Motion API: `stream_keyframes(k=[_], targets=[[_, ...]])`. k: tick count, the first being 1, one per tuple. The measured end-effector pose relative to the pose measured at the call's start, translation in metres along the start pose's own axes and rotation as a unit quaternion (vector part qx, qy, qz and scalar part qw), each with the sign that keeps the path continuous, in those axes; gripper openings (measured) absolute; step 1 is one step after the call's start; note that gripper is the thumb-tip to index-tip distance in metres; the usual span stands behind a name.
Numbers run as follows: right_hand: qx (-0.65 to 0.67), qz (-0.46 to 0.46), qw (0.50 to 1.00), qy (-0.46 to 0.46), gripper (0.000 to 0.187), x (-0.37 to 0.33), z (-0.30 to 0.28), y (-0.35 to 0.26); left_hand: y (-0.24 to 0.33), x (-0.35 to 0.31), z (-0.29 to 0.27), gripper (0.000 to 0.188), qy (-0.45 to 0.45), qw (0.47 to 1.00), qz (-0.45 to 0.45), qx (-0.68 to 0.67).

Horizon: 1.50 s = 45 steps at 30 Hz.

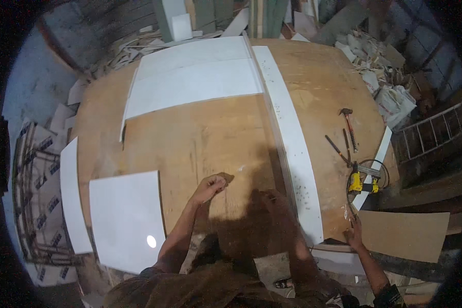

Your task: The person picks up and arranges white marble-patterned wood panels on a large wooden workbench, aligning them alongside a white guide rail and moving other pieces around the workshop floor.

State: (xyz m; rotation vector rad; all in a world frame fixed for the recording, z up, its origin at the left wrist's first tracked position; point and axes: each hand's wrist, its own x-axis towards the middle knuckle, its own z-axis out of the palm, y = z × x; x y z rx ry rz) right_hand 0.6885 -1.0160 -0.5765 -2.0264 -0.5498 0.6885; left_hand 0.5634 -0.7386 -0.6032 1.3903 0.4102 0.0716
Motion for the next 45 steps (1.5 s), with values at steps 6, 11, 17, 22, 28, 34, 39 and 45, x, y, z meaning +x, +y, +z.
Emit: stream_keyframes(k=[6,11,17,22,28,34,39,45], targets=[[-0.133,-0.002,0.991,-0.017,0.043,0.111,-0.019,-0.018,0.023,0.123,-0.039,0.027,0.115,0.991,-0.06,-0.027],[-0.357,-0.155,0.919,-0.062,0.06,0.244,-0.016,-0.058,0.001,0.201,-0.084,0.056,0.137,0.957,0.008,-0.257],[-0.55,-0.219,0.803,-0.068,0.087,0.391,0.005,-0.149,0.02,0.272,-0.1,0.047,0.21,0.913,0.056,-0.346],[-0.404,-0.348,0.844,-0.064,0.089,0.492,0.047,-0.149,0.047,0.288,-0.116,0.03,0.316,0.923,0.104,0.194],[-0.546,-0.29,0.78,-0.097,0.078,0.504,0.04,-0.143,0.005,0.334,-0.107,0.033,0.199,0.929,0.113,-0.291],[-0.582,-0.382,0.718,-0.001,0.053,0.492,0.08,-0.167,-0.073,0.365,-0.192,0.041,0.222,0.928,0.299,0.013],[-0.592,-0.354,0.724,0.002,0.049,0.471,0.054,-0.138,-0.046,0.343,-0.127,0.037,0.202,0.952,0.227,-0.032],[-0.327,-0.037,0.93,0.166,0.063,0.371,0.066,-0.13,-0.057,0.353,-0.175,0.032,0.203,0.941,0.253,0.096]])
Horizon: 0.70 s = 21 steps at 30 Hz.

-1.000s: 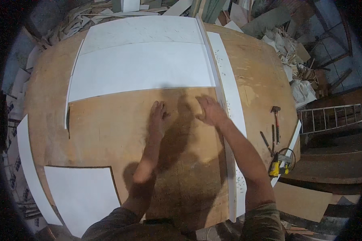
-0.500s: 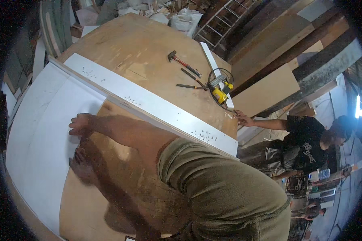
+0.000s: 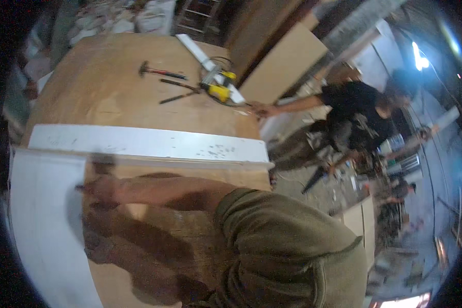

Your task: The person picks up and arranges white marble-patterned wood panels on a large wooden workbench, aligning them alongside a white guide rail and moving other pieces around the workshop floor.

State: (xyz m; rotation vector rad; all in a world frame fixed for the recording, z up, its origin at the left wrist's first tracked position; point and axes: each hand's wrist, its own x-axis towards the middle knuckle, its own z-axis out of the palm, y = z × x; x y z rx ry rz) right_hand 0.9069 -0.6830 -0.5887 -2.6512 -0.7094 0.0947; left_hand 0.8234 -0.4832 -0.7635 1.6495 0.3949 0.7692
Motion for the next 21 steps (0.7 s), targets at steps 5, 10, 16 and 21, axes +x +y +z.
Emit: stream_keyframes(k=[5,10,16,21], targets=[[0.56,0.421,0.696,0.157,0.052,-0.196,-0.147,0.214,0.033,-0.014,0.082,0.029,-0.064,0.985,0.13,0.09],[0.403,0.493,0.765,0.098,0.087,-0.32,-0.2,0.232,0.032,-0.036,0.092,0.027,-0.085,0.939,0.253,0.215],[0.477,0.485,0.728,0.085,0.091,-0.377,-0.191,0.238,0.026,-0.061,0.064,0.025,-0.151,0.879,0.31,0.331],[0.533,0.422,0.731,0.063,0.075,-0.433,-0.18,0.275,0.016,-0.08,0.033,0.025,-0.241,0.82,0.317,0.41]])
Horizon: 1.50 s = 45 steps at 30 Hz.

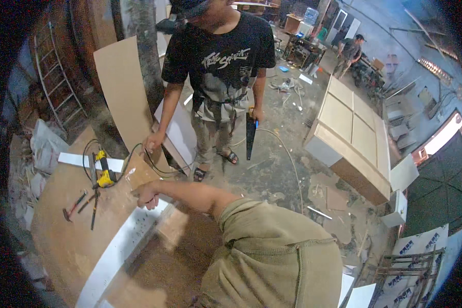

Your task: The person picks up and arranges white marble-patterned wood panels on a large wooden workbench, aligning them alongside a white guide rail and moving other pieces around the workshop floor.

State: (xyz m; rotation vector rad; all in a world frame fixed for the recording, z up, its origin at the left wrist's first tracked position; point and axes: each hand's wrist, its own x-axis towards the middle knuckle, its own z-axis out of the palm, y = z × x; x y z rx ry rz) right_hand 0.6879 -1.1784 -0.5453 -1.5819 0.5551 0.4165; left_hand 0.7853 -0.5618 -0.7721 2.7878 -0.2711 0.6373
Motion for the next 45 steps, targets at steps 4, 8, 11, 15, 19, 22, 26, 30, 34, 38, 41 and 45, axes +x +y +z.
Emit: stream_keyframes(k=[4,8,11,15,19,22,26,30,34,38,41,45], targets=[[-0.002,-0.011,1.0,0.01,0.078,-0.022,-0.038,0.017,0.014,-0.029,-0.025,0.025,-0.131,0.983,0.063,0.115],[-0.015,-0.069,0.997,0.019,0.069,-0.039,-0.03,-0.003,0.026,-0.016,-0.06,0.036,-0.176,0.982,-0.015,0.072],[0.083,-0.047,0.995,0.013,0.062,-0.07,-0.07,0.08,0.165,-0.046,-0.054,0.056,-0.194,0.974,-0.086,-0.08],[0.089,-0.127,0.988,-0.001,0.056,-0.097,-0.072,0.154,0.17,-0.072,-0.06,0.069,-0.134,0.991,-0.001,0.014],[0.133,-0.037,0.986,-0.096,0.054,-0.142,-0.089,0.257,0.214,-0.079,-0.061,0.081,-0.236,0.967,-0.046,-0.088],[-0.094,0.036,0.984,-0.146,0.06,-0.17,-0.076,0.254,0.254,-0.116,-0.101,0.077,-0.196,0.961,-0.135,-0.138],[-0.243,0.001,0.952,-0.186,0.063,-0.186,-0.082,0.296,0.346,-0.161,-0.126,0.066,-0.185,0.964,-0.158,-0.11],[-0.329,0.036,0.907,-0.26,0.069,-0.159,-0.082,0.281,0.381,-0.188,-0.155,0.063,-0.151,0.971,-0.179,-0.046],[-0.311,-0.06,0.931,-0.18,0.041,-0.096,-0.101,0.257,0.382,-0.206,-0.163,0.065,-0.08,0.977,-0.179,-0.087],[-0.101,-0.242,0.95,-0.169,0.047,-0.034,-0.103,0.17,0.399,-0.22,-0.17,0.056,-0.084,0.961,-0.244,-0.103],[-0.226,-0.287,0.929,-0.061,0.053,0.031,-0.117,0.113,0.445,-0.241,-0.192,0.046,-0.087,0.902,-0.356,-0.226],[-0.261,-0.326,0.898,-0.138,0.059,0.109,-0.091,0.062,0.505,-0.335,-0.224,0.04,-0.112,0.914,-0.296,-0.254]])
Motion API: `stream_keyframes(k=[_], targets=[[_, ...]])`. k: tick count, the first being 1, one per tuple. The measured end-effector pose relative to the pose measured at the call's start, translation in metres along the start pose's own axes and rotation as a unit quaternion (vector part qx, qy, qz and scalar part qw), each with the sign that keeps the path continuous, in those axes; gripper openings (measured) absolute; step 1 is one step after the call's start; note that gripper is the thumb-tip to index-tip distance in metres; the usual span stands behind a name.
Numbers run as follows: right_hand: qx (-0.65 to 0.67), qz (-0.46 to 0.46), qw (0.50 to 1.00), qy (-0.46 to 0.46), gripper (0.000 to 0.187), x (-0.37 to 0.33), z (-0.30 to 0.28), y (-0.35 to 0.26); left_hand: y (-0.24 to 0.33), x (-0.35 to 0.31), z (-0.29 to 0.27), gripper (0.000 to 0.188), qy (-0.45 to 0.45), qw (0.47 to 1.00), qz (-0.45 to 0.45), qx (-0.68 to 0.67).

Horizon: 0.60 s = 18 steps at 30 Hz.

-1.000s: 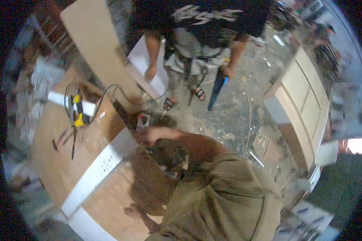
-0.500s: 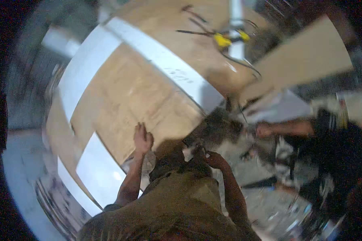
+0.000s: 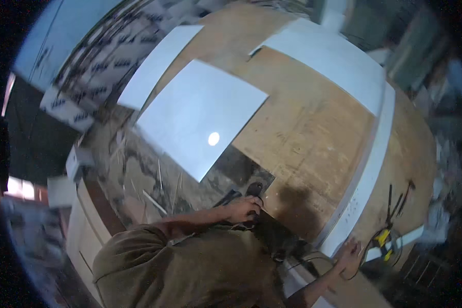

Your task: The person picks up and arranges white marble-patterned wood panels on a large wooden workbench, aligning them alongside a white guide rail and moving other pieces around the workshop floor.

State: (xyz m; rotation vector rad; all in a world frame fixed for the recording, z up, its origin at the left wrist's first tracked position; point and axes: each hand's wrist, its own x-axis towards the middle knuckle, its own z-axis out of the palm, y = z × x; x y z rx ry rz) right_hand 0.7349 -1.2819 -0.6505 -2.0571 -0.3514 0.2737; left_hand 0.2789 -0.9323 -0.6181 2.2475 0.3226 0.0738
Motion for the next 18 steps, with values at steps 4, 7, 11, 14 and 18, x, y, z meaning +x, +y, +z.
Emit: stream_keyframes(k=[4,7,11,14,18], targets=[[-0.295,-0.177,0.937,0.066,0.045,0.06,-0.028,0.016,0.039,-0.011,0.075,0.034,0.188,0.973,-0.008,0.134],[-0.499,-0.124,0.856,-0.051,0.053,0.08,0.035,0.001,-0.036,-0.046,0.163,0.048,0.157,0.957,-0.207,-0.128],[-0.499,-0.194,0.841,-0.071,0.055,0.128,0.045,0.015,-0.13,-0.139,0.246,0.055,-0.039,0.842,-0.537,-0.001],[-0.423,-0.143,0.858,-0.255,0.053,0.121,0.001,0.065,-0.088,-0.149,0.29,0.06,-0.168,0.765,-0.615,0.092],[-0.229,0.014,0.945,-0.232,0.055,0.15,-0.043,0.077,-0.037,-0.146,0.234,0.067,-0.24,0.807,-0.539,-0.015]])
